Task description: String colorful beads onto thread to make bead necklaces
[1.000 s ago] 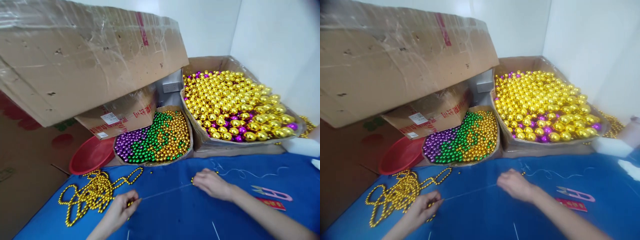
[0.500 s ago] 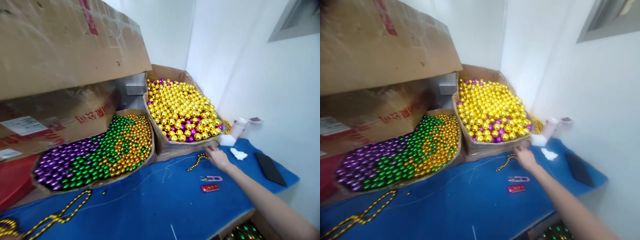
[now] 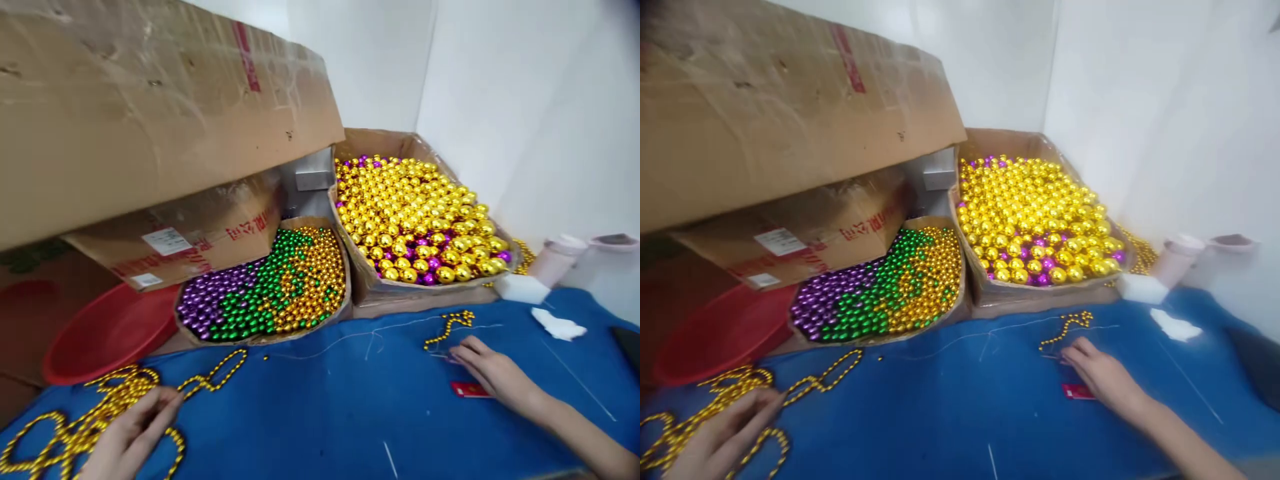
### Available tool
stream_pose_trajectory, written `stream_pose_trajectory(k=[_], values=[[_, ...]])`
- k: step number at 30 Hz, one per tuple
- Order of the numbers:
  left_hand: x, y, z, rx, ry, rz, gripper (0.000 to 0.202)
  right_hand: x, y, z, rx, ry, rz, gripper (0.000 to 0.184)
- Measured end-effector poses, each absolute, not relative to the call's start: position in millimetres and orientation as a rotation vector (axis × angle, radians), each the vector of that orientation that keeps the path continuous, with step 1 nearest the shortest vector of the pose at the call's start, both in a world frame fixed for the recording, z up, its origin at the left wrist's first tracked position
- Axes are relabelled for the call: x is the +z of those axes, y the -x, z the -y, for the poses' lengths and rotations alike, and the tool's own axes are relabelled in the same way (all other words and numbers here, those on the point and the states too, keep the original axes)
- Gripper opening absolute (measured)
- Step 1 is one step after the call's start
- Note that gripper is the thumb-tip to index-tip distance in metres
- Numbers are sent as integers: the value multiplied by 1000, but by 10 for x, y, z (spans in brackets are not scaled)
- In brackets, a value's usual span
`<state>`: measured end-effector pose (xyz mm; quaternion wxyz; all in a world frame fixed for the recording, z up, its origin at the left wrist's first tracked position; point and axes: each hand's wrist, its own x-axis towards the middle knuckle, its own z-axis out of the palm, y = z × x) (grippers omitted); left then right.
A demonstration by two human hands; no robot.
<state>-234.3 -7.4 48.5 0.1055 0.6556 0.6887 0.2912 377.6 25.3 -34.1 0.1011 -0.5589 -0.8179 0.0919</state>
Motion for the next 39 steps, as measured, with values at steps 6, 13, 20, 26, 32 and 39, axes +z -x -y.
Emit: stream_pose_trajectory(k=[6, 13, 20, 26, 32, 39], values=[[586, 2259, 132, 816, -1950, -1854, 30, -56, -2270, -466, 437, 1335, 2475, 36], [618, 2248, 251, 812, -1939, -1794, 22, -103, -1005, -701, 456, 1370, 2535, 29], [709, 2237, 289, 822, -1926, -1787, 22, -172, -614, -819, 485, 1430, 2555, 25], [663, 2245, 254, 999, -2009, -1851, 16, -170, -1052, -857, 475, 1361, 2561, 32], [186, 1610, 80, 460, -2448, -1616, 22, -261, -1573, -942, 433, 1396, 2570, 25], [-163, 1375, -209, 379, -2364, -1905, 27, -407, -1745, -891, 350, 1402, 2576, 14]])
